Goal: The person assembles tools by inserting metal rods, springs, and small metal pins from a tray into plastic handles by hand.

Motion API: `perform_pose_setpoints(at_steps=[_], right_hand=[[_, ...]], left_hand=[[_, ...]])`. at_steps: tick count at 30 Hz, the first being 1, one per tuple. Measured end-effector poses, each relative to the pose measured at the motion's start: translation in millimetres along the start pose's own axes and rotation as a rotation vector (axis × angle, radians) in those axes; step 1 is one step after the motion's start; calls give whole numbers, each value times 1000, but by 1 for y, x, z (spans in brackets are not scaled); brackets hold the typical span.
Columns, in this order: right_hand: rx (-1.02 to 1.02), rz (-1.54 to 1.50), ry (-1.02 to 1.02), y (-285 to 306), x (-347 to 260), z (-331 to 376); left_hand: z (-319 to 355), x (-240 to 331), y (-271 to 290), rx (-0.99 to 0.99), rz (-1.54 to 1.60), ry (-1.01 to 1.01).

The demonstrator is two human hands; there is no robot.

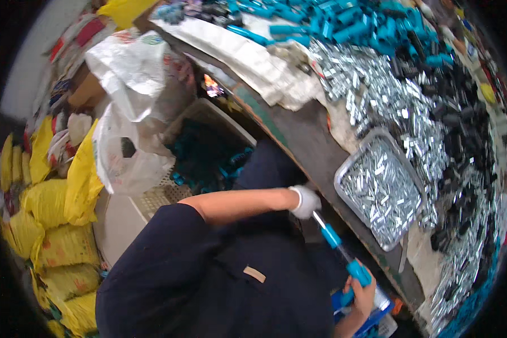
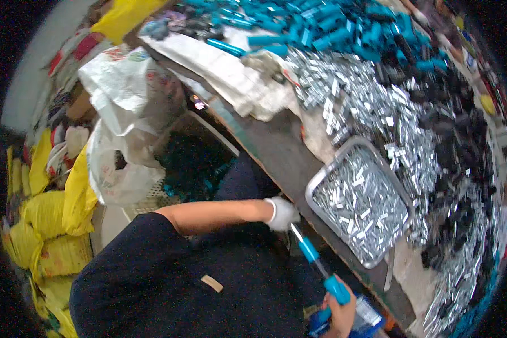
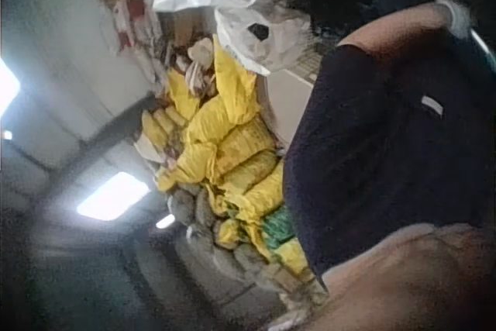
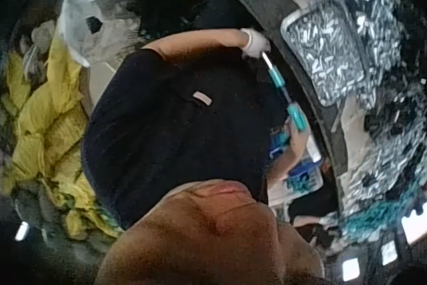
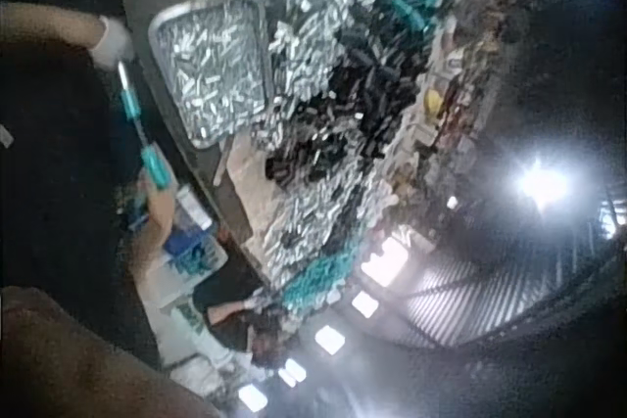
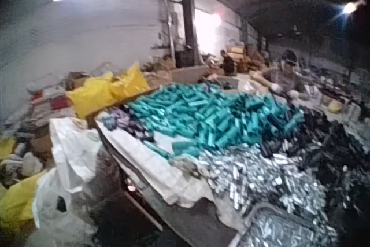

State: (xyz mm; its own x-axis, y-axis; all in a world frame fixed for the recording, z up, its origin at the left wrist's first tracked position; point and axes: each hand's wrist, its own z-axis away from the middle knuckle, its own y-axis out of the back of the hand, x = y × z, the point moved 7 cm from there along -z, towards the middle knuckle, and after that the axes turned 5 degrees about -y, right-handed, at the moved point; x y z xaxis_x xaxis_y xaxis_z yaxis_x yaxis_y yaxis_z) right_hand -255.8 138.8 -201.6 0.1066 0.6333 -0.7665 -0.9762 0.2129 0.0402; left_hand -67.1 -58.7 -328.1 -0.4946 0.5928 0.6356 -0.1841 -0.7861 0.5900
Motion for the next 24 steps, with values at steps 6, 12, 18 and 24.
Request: perform_pose_setpoints(at_steps=[6, 12, 18, 24], right_hand=[[163, 218, -69, -42, 57, -100], [267, 650, 118, -49, 97, -173], [203, 660, -145, -43, 121, -192], [281, 1176, 522, -102, 55, -174]], left_hand=[[-19, -32, 35, 529, 100, -8], [-18, -73, 19, 439, 218, 16], [-30, -98, -1, 454, 298, 9], [-37, -105, -8, 449, 349, -8]])
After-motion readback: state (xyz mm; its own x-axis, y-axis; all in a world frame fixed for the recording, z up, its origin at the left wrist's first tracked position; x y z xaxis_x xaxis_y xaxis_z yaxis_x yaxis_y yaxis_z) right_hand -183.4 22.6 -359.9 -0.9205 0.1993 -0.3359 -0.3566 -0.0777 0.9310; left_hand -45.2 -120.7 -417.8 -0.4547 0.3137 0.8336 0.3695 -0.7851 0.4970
